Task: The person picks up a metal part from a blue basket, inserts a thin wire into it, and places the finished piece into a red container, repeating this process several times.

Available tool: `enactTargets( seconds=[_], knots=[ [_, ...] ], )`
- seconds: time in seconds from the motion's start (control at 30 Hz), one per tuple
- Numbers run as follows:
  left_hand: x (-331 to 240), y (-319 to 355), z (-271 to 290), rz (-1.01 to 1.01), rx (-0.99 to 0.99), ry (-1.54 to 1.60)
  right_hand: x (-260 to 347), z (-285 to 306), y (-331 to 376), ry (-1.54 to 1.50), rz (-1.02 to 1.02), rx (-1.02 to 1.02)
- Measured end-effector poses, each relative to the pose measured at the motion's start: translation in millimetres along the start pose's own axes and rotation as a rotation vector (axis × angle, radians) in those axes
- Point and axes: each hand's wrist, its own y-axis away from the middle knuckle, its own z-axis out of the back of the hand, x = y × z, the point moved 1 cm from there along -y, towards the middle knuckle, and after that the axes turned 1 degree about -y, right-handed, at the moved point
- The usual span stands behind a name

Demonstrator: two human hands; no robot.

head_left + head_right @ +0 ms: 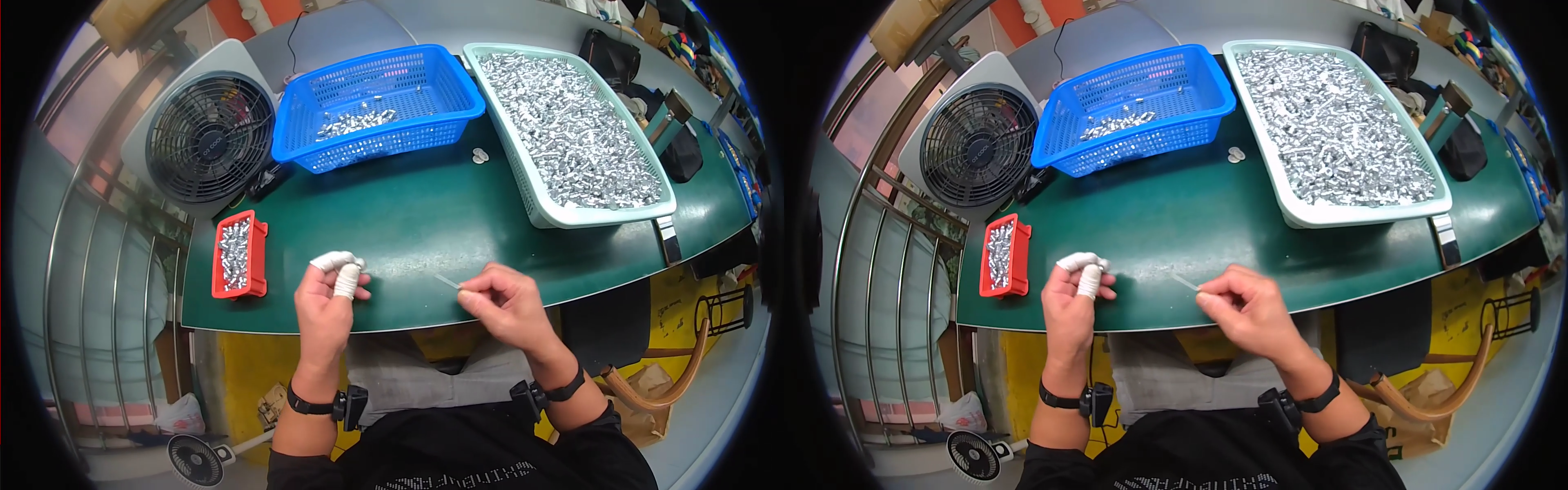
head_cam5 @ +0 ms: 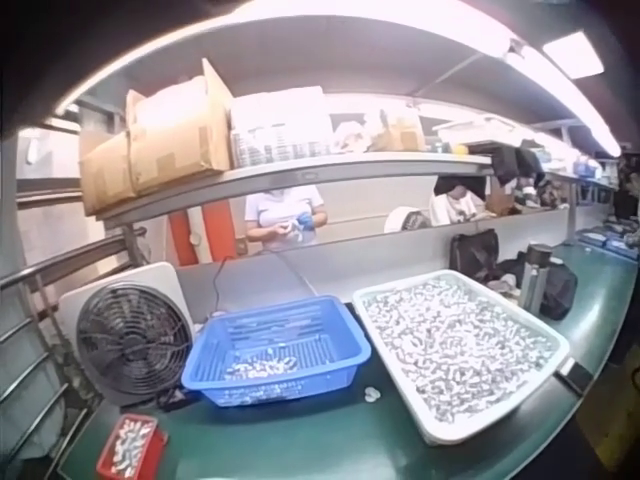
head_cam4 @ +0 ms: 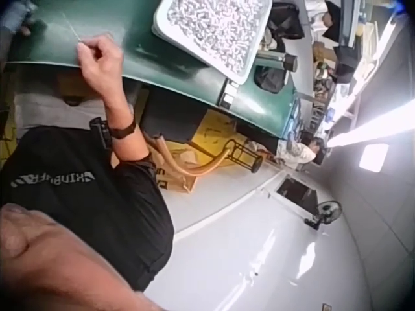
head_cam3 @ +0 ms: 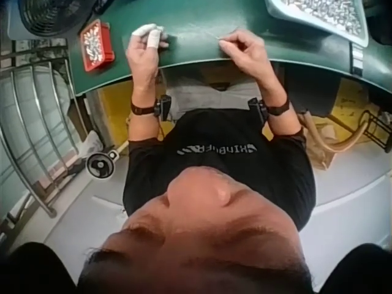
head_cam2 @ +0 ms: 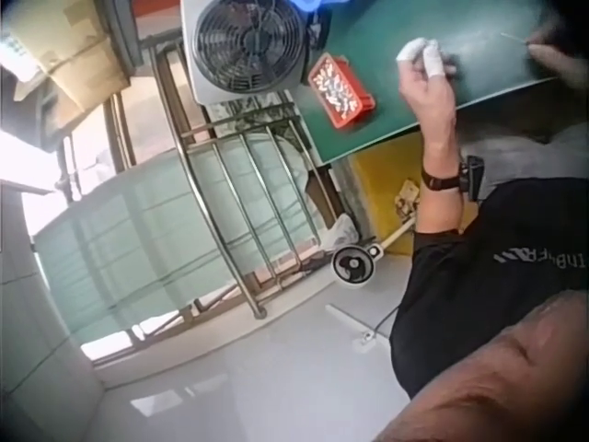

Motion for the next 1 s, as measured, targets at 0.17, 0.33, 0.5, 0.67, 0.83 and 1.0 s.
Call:
enactTargets(
  seconds=[0.17, 0.33, 0.5, 0.67, 0.83, 1.0],
  knots=[
    [7.9, -15.7, 22.3, -0.11, -0.073, -0.175, -13.6, 4.6, -2.3, 0.153, 0.129, -0.074],
    [16.5, -18.6, 17.9, -0.492, -0.046, -0.673, -17.5, 4.0, -3.3, 0.18, 0.15, -0.066],
    [10.3, -16.7, 8.9, -0.579, -0.017, -0.923, -17.1, 8.8, -3.5, 0.18, 0.152, -0.068],
    [25.7, -15.6, 12.0, -0.581, 0.023, -0.892, -18.2, 9.6, -7.0, 0.174, 0.147, -0.048],
    [10.3, -9.4, -1.3, -0.172, -0.076, -0.125, -15.0, 13.9, -15.9, 0.114, 0.116, -0.058],
    [24.8, -3.5, -3.1, -0.043, 0.085, -0.05, -22.1, 8.9, -19.9, 0.111, 0.124, -0.125]
  ],
)
